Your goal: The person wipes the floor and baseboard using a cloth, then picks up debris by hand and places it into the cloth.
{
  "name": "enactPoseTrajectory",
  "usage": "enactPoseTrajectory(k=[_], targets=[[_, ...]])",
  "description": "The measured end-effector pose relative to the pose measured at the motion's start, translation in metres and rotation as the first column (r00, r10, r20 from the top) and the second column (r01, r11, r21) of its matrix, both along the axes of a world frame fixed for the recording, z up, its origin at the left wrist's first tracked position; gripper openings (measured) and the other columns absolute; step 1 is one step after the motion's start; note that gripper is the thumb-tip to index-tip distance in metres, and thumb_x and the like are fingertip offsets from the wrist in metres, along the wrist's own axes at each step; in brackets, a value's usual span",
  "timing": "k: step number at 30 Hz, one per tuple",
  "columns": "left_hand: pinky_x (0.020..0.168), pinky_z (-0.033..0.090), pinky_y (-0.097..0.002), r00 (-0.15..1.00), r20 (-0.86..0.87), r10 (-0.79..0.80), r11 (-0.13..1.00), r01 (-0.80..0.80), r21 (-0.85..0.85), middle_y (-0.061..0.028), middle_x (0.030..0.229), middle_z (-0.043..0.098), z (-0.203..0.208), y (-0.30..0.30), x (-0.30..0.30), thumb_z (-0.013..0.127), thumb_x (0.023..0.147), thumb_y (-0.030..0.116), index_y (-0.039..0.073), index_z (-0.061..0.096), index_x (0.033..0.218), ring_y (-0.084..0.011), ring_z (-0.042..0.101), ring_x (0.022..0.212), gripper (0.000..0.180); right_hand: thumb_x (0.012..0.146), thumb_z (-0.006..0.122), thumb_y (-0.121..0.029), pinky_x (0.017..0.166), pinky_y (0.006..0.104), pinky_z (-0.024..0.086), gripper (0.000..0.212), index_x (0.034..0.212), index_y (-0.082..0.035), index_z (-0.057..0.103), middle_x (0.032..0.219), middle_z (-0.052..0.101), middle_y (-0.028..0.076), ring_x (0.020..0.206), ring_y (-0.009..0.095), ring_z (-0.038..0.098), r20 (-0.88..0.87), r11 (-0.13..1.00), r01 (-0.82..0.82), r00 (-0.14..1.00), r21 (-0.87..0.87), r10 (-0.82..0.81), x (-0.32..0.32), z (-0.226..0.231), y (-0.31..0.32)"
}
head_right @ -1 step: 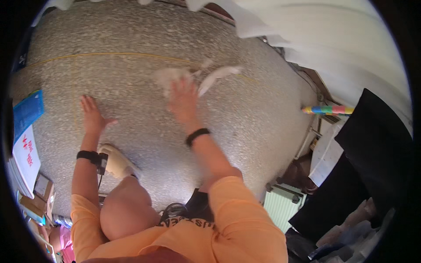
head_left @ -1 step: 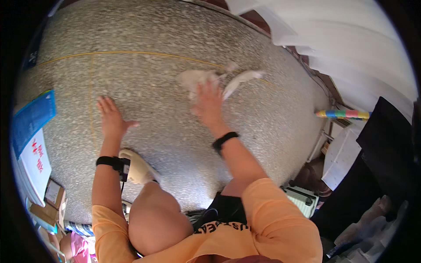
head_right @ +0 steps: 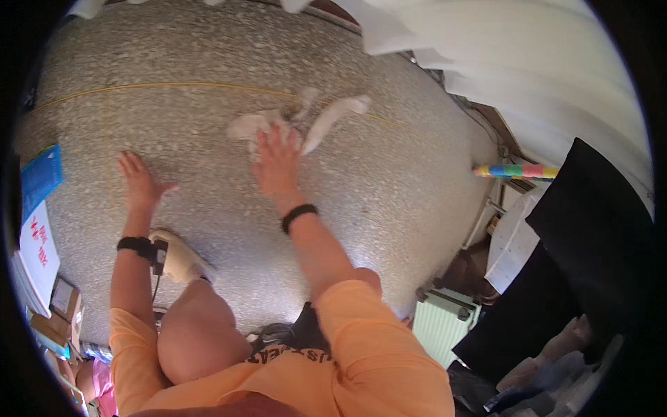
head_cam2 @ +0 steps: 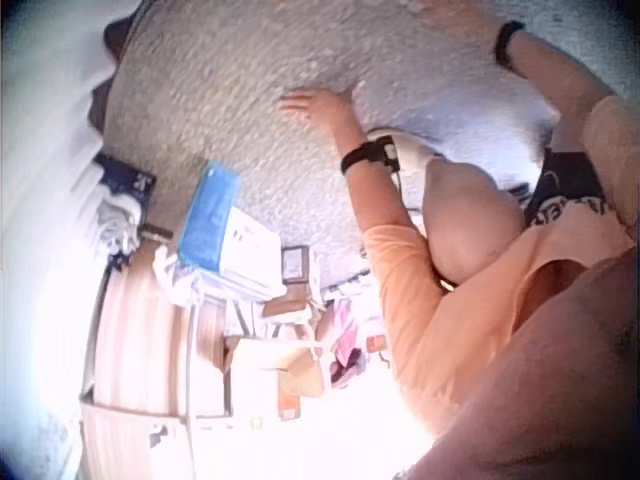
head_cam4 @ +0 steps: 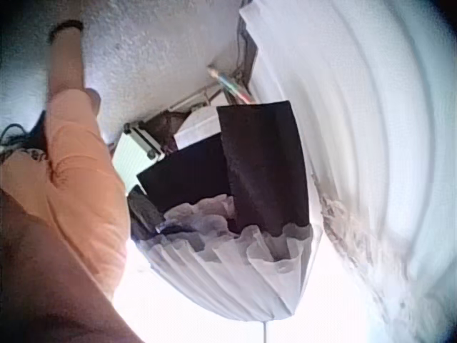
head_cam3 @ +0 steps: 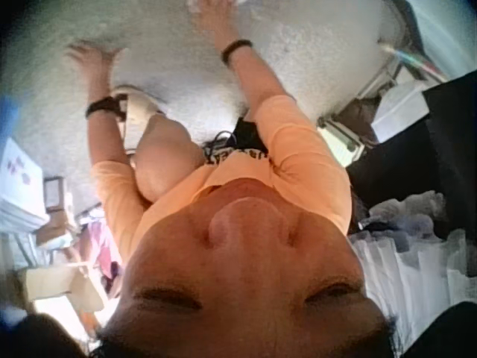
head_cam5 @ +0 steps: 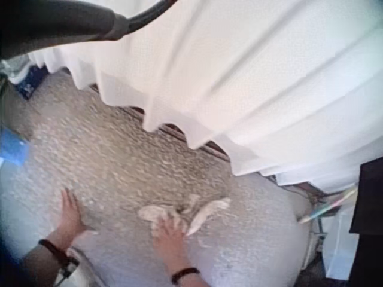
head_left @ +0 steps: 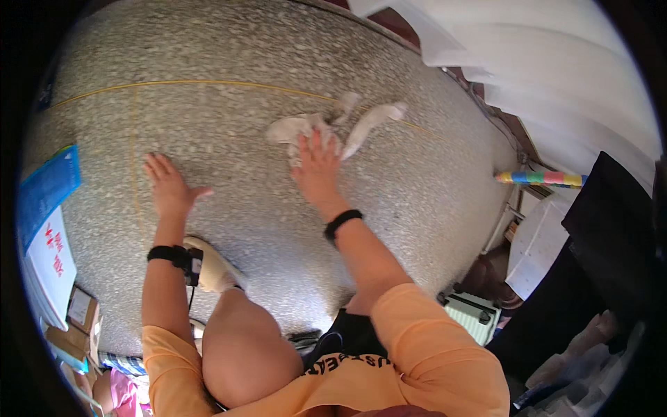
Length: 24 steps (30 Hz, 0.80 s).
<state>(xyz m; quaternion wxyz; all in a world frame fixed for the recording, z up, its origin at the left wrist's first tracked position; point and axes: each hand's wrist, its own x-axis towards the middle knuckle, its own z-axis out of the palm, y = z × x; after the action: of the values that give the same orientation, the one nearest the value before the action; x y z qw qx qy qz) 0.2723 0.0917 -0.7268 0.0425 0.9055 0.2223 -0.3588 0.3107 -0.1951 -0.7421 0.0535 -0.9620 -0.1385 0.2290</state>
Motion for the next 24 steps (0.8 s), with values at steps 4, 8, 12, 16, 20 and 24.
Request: enactPoseTrajectory(k=[4, 8, 12, 16, 20, 24], targets=[[0.112, 0.03, -0.0417, 0.997, 0.051, 0.059, 0.994, -0.063, 0.089, -0.0325, 0.15, 0.002, -0.011, -0.002, 0.003, 0.09, 0.052, 0.038, -0.011, 0.007, 0.143, -0.0441, 0.008, 0.141, 0.133, 0.085, 0.059, -0.029, 0.106, 0.0683, 0.007, 0.079, 0.15, -0.019, 0.016, 0.156, 0.002, 0.016, 0.138, 0.053, 0.0, -0.195, 0.993, 0.076, 0.979, 0.087, -0.058, 0.001, -0.005, -0.017], [0.112, 0.031, -0.0416, 0.999, 0.038, 0.027, 0.989, -0.032, 0.141, -0.0325, 0.15, 0.004, -0.028, 0.014, -0.007, 0.09, 0.052, 0.034, -0.011, 0.009, 0.142, -0.0442, 0.009, 0.14, 0.129, 0.086, 0.058, -0.028, 0.106, 0.0684, 0.004, 0.08, 0.15, -0.014, 0.013, 0.156, -0.002, 0.019, 0.138, 0.053, -0.003, -0.22, 0.997, 0.008, 0.975, 0.079, 0.009, 0.009, -0.002, -0.007], [0.111, 0.031, -0.042, 0.994, 0.107, 0.008, 0.991, -0.022, 0.133, -0.0318, 0.15, 0.004, -0.05, 0.013, -0.009, 0.09, 0.053, 0.033, -0.009, 0.01, 0.143, -0.0435, 0.008, 0.141, 0.128, 0.081, 0.065, -0.029, 0.104, 0.0723, 0.006, 0.081, 0.147, -0.011, 0.023, 0.154, 0.006, 0.019, 0.138, 0.051, 0.0, -0.05, 0.984, -0.04, 0.998, 0.172, 0.049, 0.012, -0.013, -0.025], [0.112, 0.03, -0.0422, 0.998, 0.054, 0.019, 0.976, -0.03, 0.214, -0.0299, 0.151, 0.002, -0.037, -0.002, -0.004, 0.089, 0.054, 0.031, -0.008, 0.009, 0.144, -0.0408, 0.008, 0.142, 0.127, 0.09, 0.056, -0.032, 0.106, 0.07, 0.001, 0.076, 0.15, -0.011, 0.014, 0.155, -0.002, 0.02, 0.137, 0.053, -0.002, -0.245, 0.99, -0.111, 0.961, 0.091, 0.131, 0.024, -0.006, -0.03], [0.113, 0.028, -0.042, 0.995, 0.098, 0.032, 0.98, -0.051, 0.195, -0.0272, 0.153, 0.003, -0.045, 0.002, -0.015, 0.089, 0.053, 0.03, -0.004, 0.008, 0.146, -0.0395, 0.008, 0.142, 0.128, 0.09, 0.055, -0.031, 0.109, 0.0656, 0.006, 0.071, 0.149, -0.012, 0.02, 0.155, 0.003, 0.018, 0.14, 0.049, 0.001, -0.229, 0.99, -0.092, 0.967, 0.104, 0.114, 0.019, -0.001, -0.041], [0.113, 0.028, -0.0422, 0.987, 0.155, 0.027, 0.982, -0.055, 0.179, -0.0265, 0.153, 0.006, -0.049, 0.024, -0.025, 0.089, 0.053, 0.028, -0.003, 0.009, 0.146, -0.0384, 0.01, 0.142, 0.126, 0.087, 0.057, -0.024, 0.113, 0.0541, 0.016, 0.061, 0.142, -0.014, 0.036, 0.153, 0.021, 0.013, 0.142, 0.036, 0.015, -0.051, 0.917, -0.31, 0.942, 0.253, 0.332, 0.045, -0.01, -0.098]])
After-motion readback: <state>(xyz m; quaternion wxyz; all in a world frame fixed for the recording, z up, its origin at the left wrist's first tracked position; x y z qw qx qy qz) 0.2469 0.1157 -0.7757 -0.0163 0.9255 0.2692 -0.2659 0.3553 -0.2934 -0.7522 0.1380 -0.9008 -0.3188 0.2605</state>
